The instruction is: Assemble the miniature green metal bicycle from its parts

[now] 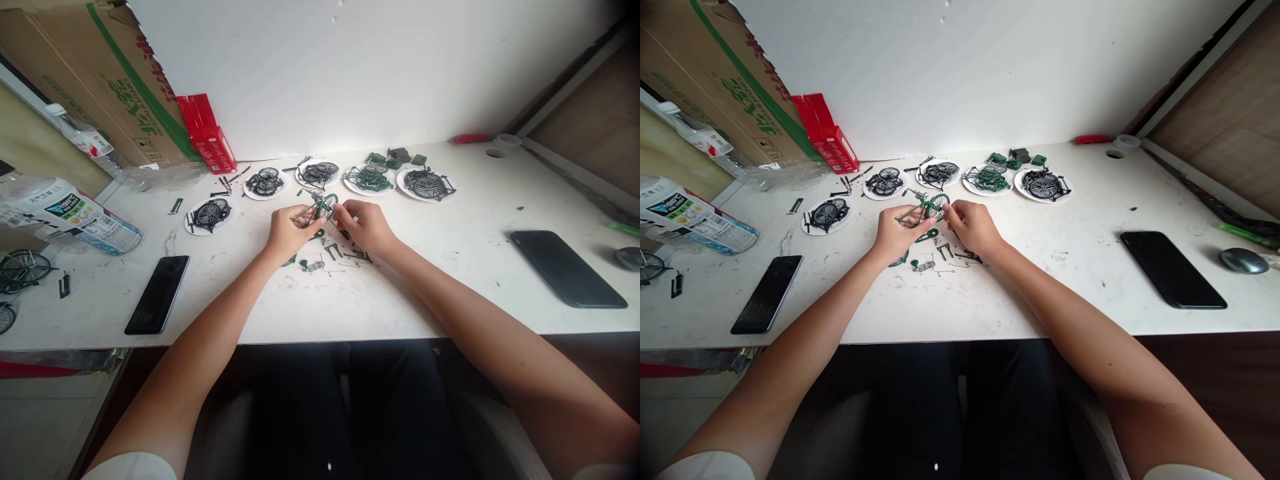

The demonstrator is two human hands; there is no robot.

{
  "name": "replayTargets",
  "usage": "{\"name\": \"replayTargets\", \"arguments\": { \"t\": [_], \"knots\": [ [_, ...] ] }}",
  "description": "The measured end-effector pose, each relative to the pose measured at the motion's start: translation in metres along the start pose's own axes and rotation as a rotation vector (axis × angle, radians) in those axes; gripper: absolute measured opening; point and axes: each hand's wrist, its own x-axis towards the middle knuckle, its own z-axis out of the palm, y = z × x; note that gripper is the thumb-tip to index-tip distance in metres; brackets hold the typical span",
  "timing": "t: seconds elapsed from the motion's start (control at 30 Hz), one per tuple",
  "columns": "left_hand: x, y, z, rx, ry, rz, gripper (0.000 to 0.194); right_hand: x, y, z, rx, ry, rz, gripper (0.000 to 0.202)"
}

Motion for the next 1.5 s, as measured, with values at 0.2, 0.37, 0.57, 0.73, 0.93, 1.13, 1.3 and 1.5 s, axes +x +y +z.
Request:
{"name": "replayTargets", "arguments": {
  "t": [0.2, 0.37, 0.57, 0.73, 0.93, 1.13, 1.3, 1.5],
  "knots": [
    [0.0001, 0.0018, -0.0001, -0.010, -0.001, 0.000, 0.025, 0.0005, -0.0033, -0.0009, 0.010, 0.047, 0.009, 0.053],
    [0.0001, 0.0023, -0.0005, -0.006, 0.003, -0.008, 0.026, -0.0001, -0.0034, -0.0010, 0.028, 0.055, -0.011, 0.045],
    [0.0001, 0.0010, -0.0001, -0.010, -0.007, -0.010, 0.026, 0.0006, -0.0034, -0.0011, 0.001, 0.066, -0.028, 0.042],
    [0.0001, 0.0010, 0.0000, -0.007, 0.006, 0.000, 0.024, 0.0011, -0.0037, -0.0016, -0.018, 0.067, -0.032, 0.044],
    [-0.0001, 0.0020, -0.0007, 0.002, -0.014, -0.006, 0.025, -0.0001, -0.0035, -0.0020, -0.025, 0.032, -0.024, 0.057],
    [-0.0001, 0.0001, 0.0006, -0.002, -0.005, 0.006, 0.024, 0.0000, -0.0023, -0.0012, -0.021, 0.008, -0.003, 0.061],
    [-0.0004, 0.0011, 0.0007, 0.010, 0.009, 0.012, 0.025, -0.0002, -0.0035, -0.0010, -0.030, 0.017, 0.011, 0.059],
    [-0.0008, 0.0023, 0.0007, 0.003, 0.003, 0.019, 0.024, 0.0006, -0.0036, -0.0009, 0.008, 0.092, -0.016, 0.039]
  ]
}}
